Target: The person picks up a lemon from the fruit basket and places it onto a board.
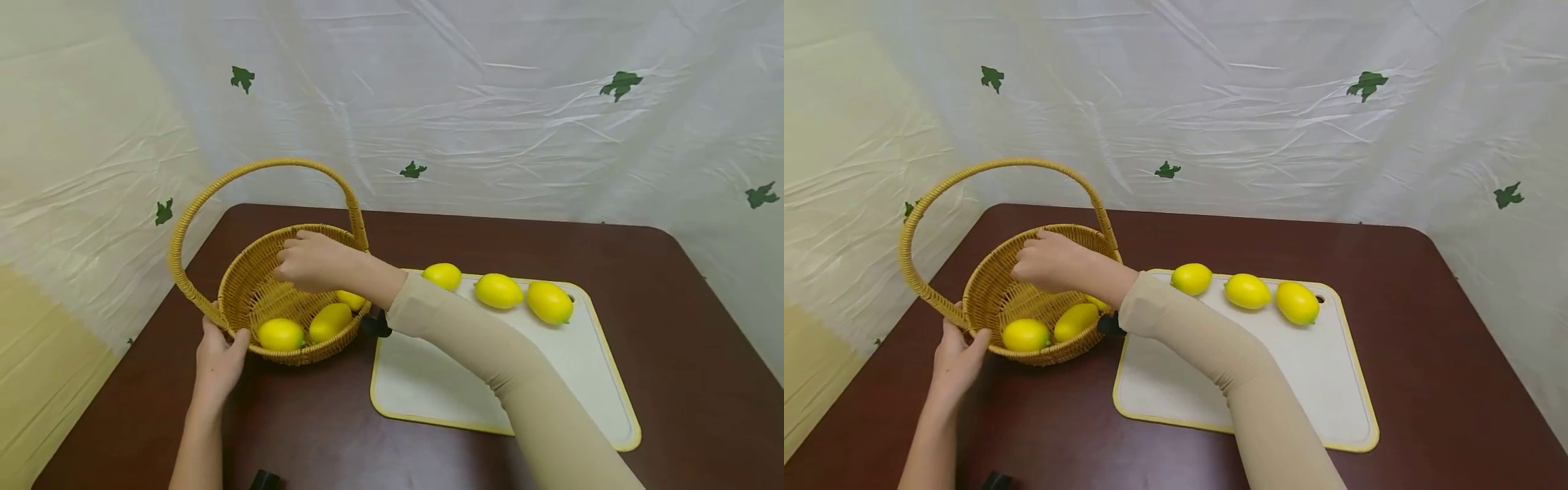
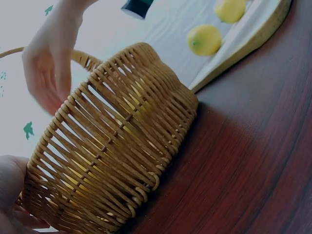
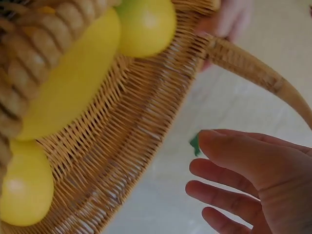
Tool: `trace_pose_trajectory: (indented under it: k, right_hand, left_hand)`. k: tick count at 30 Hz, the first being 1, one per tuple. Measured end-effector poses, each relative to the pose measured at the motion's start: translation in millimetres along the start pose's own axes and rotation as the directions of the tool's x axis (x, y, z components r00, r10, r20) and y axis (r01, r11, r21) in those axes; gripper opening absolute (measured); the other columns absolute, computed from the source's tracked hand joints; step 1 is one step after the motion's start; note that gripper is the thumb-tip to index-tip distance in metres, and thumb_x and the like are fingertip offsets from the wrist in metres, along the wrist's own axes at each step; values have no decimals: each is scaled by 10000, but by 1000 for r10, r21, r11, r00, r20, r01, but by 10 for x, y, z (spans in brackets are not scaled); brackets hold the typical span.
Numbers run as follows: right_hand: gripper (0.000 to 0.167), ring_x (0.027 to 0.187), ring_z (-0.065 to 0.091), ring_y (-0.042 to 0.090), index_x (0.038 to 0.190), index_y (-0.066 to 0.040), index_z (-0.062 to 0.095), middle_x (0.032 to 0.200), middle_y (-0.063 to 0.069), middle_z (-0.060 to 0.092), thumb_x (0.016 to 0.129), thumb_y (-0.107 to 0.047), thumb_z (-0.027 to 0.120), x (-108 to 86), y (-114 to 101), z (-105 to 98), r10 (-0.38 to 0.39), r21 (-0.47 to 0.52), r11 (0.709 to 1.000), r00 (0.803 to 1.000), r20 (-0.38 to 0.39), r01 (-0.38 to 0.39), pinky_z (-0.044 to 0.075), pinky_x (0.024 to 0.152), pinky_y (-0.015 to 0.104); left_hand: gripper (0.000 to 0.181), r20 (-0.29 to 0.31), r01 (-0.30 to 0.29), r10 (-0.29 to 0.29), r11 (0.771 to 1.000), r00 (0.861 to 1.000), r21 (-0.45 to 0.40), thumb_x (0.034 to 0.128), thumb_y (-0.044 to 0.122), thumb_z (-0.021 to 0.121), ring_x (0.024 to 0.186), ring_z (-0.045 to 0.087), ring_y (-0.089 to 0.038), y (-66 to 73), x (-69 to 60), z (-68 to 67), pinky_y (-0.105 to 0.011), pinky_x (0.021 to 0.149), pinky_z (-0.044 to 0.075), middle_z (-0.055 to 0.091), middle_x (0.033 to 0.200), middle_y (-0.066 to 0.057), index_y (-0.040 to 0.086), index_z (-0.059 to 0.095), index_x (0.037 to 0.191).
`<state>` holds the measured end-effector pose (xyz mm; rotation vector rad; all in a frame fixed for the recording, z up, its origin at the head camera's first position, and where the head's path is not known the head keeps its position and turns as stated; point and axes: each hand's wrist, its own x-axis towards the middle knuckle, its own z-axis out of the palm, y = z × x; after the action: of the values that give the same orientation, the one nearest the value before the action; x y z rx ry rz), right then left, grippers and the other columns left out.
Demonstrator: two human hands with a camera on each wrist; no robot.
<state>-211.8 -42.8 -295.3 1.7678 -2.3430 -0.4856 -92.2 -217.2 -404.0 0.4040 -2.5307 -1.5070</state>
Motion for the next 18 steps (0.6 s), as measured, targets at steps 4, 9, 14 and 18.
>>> trace_pose_trajectory:
  k: [4, 9, 14, 18]
  right_hand:
    - [309, 1016, 514, 163, 1202, -229, 614, 1131, -33, 604, 942, -124, 484, 168, -100, 86, -76, 45, 996, 988, 138, 71, 381, 847, 325]
    - [342, 1065, 508, 145, 1238, -223, 583, 1175, -44, 585, 901, -164, 576, 279, -230, 161, -153, 120, 985, 957, 247, 127, 385, 885, 331]
    - [456, 1119, 488, 140, 1280, -266, 536, 1237, -76, 551, 840, -284, 654, 358, -310, 182, -195, 136, 978, 927, 320, 159, 377, 914, 336]
    - [502, 1083, 501, 141, 1303, -288, 502, 1237, -77, 547, 830, -305, 667, 408, -349, 183, -218, 112, 975, 912, 348, 190, 387, 892, 344]
  left_hand:
    - [717, -6, -9, 9, 1000, 1000, -8, 907, 160, 430, 1113, 363, -299, -5, 7, 19, -456, 887, 304, 299, 1402, -261, 88, -3, 1473]
    - [730, 1, -12, 12, 1000, 1000, -11, 905, 157, 433, 1111, 358, -309, 15, 16, 21, -473, 900, 296, 279, 1413, -263, 92, -22, 1473]
    - [725, -13, -2, 2, 1000, 1000, -5, 904, 152, 428, 1037, 361, -303, 12, 8, 24, -439, 857, 297, 300, 1400, -261, 85, -16, 1473]
    - [717, -16, 6, -7, 1000, 1000, -8, 908, 146, 425, 1048, 363, -305, -4, 0, 17, -446, 866, 300, 301, 1394, -269, 72, -12, 1471]
